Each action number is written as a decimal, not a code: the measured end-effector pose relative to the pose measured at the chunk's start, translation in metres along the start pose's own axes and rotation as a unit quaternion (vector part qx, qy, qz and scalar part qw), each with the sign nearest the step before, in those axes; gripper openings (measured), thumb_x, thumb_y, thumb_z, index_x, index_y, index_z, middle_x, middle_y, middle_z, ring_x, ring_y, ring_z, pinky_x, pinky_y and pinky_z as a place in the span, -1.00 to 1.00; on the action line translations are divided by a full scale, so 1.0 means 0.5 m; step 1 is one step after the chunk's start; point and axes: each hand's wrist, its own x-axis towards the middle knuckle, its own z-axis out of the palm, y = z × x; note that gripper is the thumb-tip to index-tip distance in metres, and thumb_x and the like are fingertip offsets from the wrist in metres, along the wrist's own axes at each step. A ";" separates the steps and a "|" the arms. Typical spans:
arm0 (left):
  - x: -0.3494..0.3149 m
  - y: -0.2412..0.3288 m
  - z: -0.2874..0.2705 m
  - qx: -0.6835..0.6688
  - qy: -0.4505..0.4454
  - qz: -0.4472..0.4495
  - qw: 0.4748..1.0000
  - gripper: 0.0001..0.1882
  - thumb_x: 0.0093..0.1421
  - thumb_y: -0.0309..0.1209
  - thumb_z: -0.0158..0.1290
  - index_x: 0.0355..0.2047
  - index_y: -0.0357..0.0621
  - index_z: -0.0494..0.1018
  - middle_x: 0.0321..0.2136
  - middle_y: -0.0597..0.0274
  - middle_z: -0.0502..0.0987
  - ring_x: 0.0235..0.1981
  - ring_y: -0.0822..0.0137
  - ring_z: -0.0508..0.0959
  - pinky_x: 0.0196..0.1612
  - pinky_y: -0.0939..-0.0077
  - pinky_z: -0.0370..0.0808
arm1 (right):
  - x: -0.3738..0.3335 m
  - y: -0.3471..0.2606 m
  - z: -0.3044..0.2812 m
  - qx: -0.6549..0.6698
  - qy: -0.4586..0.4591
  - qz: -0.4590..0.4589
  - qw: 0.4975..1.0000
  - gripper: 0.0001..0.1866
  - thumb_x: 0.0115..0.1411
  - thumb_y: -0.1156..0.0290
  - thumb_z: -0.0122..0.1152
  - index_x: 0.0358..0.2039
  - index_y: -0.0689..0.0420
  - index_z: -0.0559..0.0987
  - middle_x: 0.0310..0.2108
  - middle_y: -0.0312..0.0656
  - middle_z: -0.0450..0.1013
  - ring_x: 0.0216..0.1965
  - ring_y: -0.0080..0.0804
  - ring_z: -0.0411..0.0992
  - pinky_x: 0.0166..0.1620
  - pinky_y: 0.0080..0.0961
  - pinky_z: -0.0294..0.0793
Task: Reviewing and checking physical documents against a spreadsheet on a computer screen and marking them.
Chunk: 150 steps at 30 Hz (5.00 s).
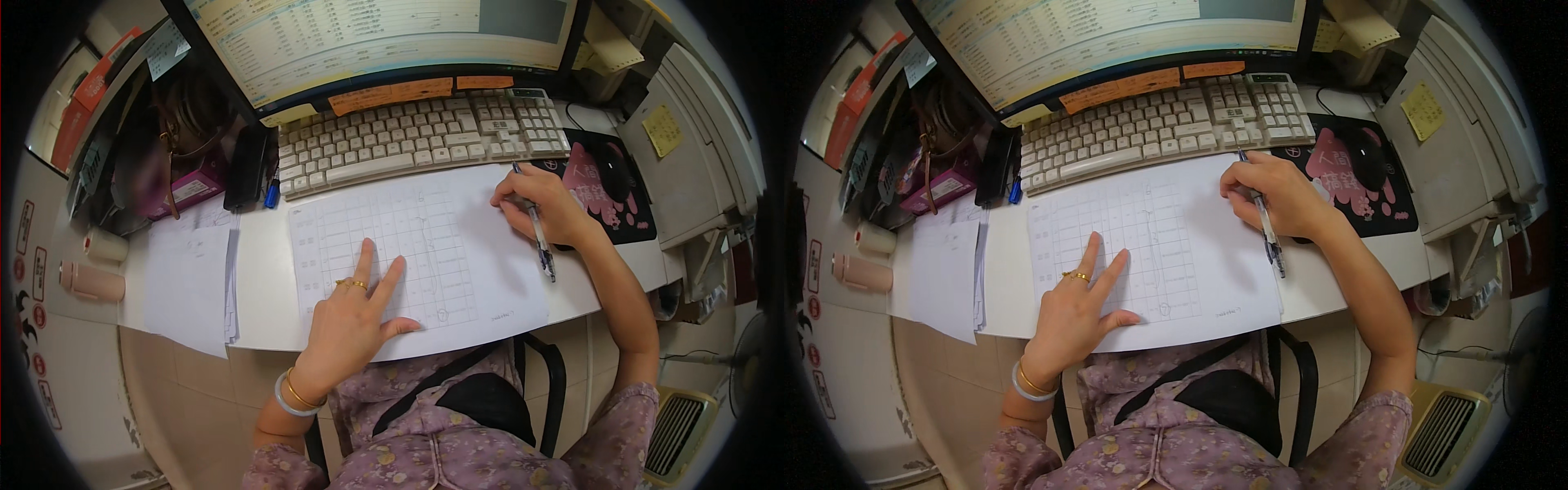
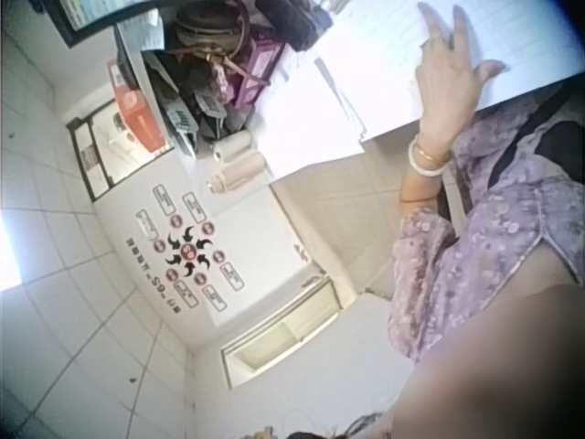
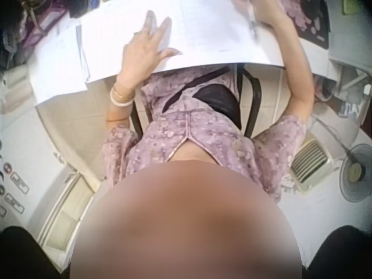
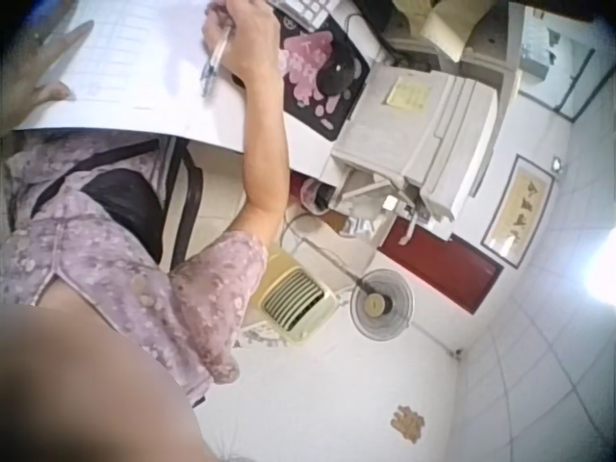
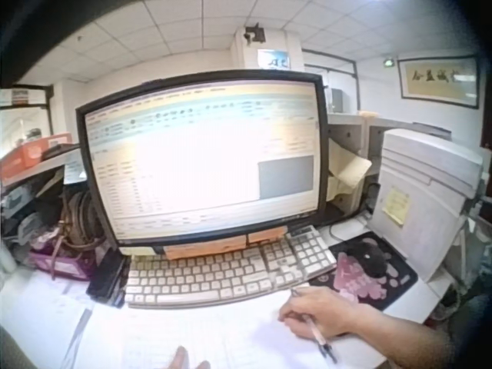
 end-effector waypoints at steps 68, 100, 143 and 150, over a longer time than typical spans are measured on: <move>-0.005 -0.004 0.022 -0.043 0.115 -0.026 0.992 -0.39 -0.02 -0.11 0.33 0.06 0.02 0.51 0.18 -0.25 0.33 -0.51 0.35 0.48 -0.52 0.63 0.45 | 0.008 -0.009 -0.010 0.001 -0.028 0.010 1.000 -0.84 -0.02 0.63 0.19 -0.37 0.17 0.53 -0.44 -0.24 0.49 -0.44 -0.32 0.38 -0.44 -0.46 0.39; -0.010 0.007 0.019 -0.034 0.129 -0.036 0.990 -0.45 0.03 -0.04 0.28 0.03 0.09 0.54 0.14 -0.23 0.39 -0.55 0.34 0.53 -0.52 0.60 0.47 | 0.007 -0.015 -0.010 -0.019 -0.029 0.002 0.999 -0.84 -0.04 0.60 0.23 -0.38 0.15 0.56 -0.51 -0.26 0.47 -0.45 -0.32 0.39 -0.44 -0.46 0.39; -0.005 0.009 0.019 0.002 0.120 -0.042 0.992 -0.48 0.09 -0.09 0.23 0.07 0.09 0.51 0.16 -0.21 0.36 -0.39 0.15 0.57 -0.40 0.40 0.54 | 0.009 0.042 -0.050 -0.029 0.193 0.044 0.980 -0.87 0.11 0.62 0.14 -0.30 0.19 0.51 -0.38 -0.17 0.47 -0.28 -0.29 0.48 -0.16 -0.46 0.46; -0.002 0.022 0.018 -0.017 0.121 -0.014 0.992 -0.48 0.08 -0.10 0.23 0.07 0.09 0.51 0.17 -0.21 0.35 -0.35 0.13 0.59 -0.39 0.41 0.53 | -0.020 0.103 -0.084 -0.043 0.300 0.107 0.947 -0.88 0.08 0.56 0.15 -0.32 0.19 0.49 -0.39 -0.12 0.46 -0.27 -0.21 0.45 -0.16 -0.39 0.43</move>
